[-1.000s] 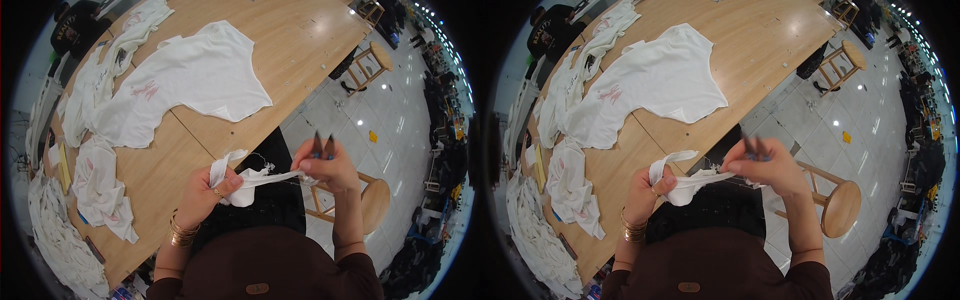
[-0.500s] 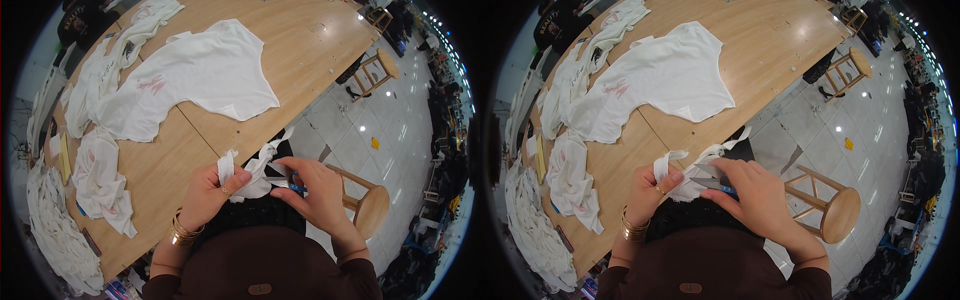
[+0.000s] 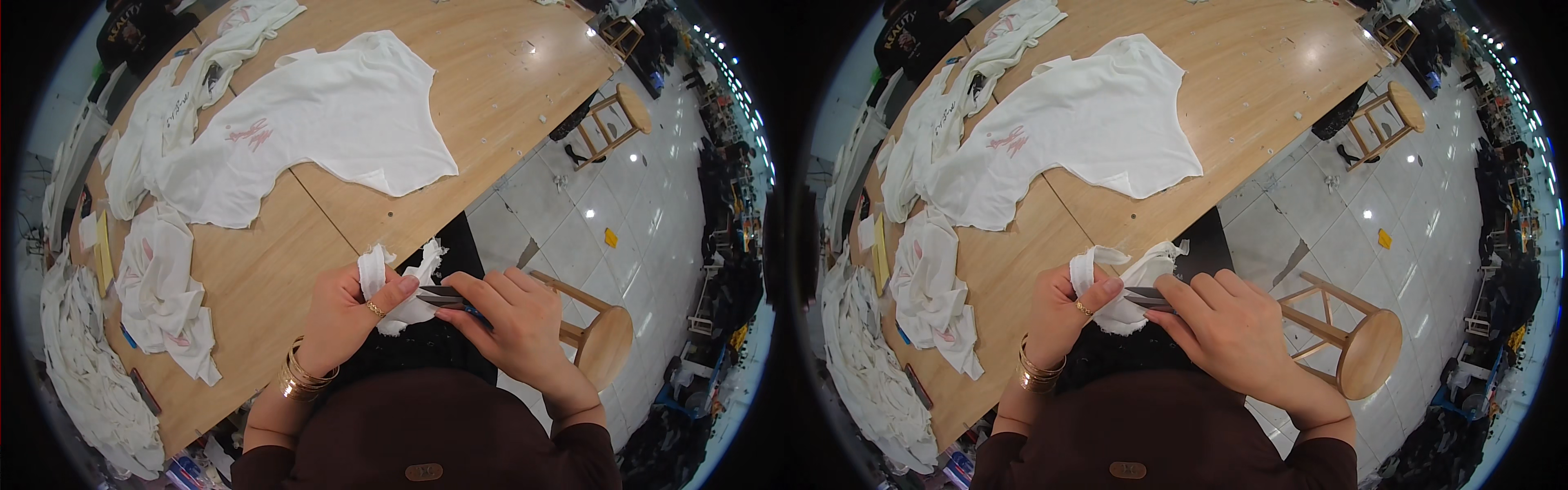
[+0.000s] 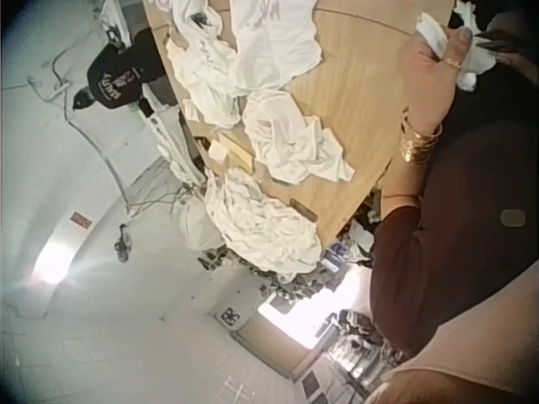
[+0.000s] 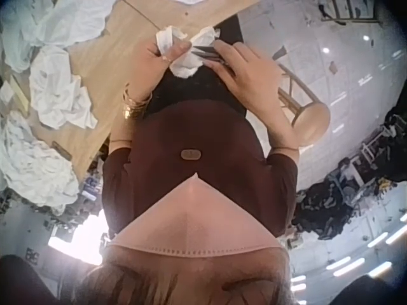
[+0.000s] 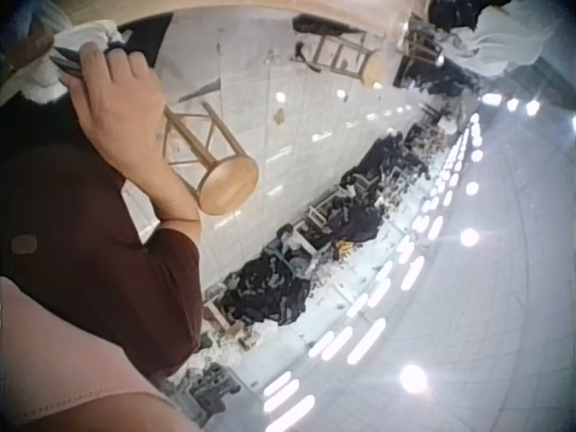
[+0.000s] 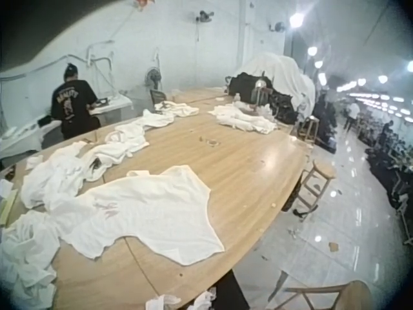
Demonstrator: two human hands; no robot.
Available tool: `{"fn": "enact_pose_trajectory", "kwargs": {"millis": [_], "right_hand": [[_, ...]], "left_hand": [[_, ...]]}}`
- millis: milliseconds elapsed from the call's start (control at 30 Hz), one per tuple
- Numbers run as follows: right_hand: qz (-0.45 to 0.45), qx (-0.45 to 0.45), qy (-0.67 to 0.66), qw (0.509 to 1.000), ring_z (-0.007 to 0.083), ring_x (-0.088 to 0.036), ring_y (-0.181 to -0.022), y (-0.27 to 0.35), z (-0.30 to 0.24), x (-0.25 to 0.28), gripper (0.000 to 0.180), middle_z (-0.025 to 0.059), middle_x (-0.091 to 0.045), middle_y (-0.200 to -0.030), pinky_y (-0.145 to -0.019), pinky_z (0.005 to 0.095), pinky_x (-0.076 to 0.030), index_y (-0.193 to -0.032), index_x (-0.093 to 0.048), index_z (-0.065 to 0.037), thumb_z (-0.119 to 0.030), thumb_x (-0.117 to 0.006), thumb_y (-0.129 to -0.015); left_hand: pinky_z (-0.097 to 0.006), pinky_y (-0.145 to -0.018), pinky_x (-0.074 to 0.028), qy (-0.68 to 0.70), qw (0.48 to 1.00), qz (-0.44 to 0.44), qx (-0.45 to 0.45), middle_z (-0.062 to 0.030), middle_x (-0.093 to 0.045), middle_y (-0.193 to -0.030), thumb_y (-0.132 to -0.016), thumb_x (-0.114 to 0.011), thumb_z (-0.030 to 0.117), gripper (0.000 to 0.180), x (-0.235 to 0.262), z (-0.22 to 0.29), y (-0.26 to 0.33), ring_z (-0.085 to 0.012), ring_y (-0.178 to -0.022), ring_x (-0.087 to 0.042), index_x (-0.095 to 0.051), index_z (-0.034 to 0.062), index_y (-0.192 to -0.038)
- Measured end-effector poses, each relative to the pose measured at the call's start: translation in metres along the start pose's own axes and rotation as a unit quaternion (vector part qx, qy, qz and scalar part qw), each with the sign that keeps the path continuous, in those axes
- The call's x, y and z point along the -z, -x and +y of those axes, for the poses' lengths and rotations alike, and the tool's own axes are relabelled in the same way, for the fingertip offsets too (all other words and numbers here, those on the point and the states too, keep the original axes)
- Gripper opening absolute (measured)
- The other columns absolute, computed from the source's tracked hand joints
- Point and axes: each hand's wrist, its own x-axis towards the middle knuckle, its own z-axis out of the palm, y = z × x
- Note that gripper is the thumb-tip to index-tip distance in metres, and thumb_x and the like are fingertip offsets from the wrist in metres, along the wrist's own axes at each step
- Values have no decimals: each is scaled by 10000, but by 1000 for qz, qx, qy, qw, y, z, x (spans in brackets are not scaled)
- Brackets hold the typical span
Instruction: Trimming excess threads from white fabric pieces using a small pair of snips.
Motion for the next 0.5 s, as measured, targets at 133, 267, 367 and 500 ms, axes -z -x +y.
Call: {"fn": "enact_pose_trajectory", "kwargs": {"millis": [133, 267, 367, 500], "right_hand": [[9, 5, 6, 1000, 149, -438, -525, 0, 0, -1, 271, -22, -497, -627, -447, 287, -332, -894, -628, -120, -248, -737, -682], [18, 4, 16, 1000, 150, -444, -522, 1, -1, -2, 261, -23, -503, -620, -444, 286, -333, -890, -628, -119, -230, -740, -683], [36, -5, 6, 999, 149, -454, -512, 2, -1, -6, 254, -17, -522, -615, -439, 283, -335, -888, -627, -105, -200, -745, -684], [64, -25, -24, 997, 153, -476, -504, 6, -2, -17, 252, 1, -540, -616, -440, 279, -345, -887, -622, -84, -162, -749, -684]], "left_hand": [[-203, -539, -425, 9, 1000, 5, -9, -10, -624, -687, -843, -660, 206, 203, -2, 0, 0, -41, -609, -540, -644, 7, -808], [-204, -533, -426, 10, 1000, 5, -5, -17, -634, -700, -850, -651, 222, 217, -3, 1, 1, -44, -603, -544, -645, 9, -807], [-204, -529, -427, 20, 1000, 4, -7, -19, -632, -698, -859, -640, 235, 234, -4, -3, -1, -46, -597, -543, -638, 6, -807], [-201, -528, -423, 78, 997, 9, 2, -17, -631, -696, -868, -629, 241, 243, -8, -5, -1, -46, -597, -542, -630, 5, -809]]}}
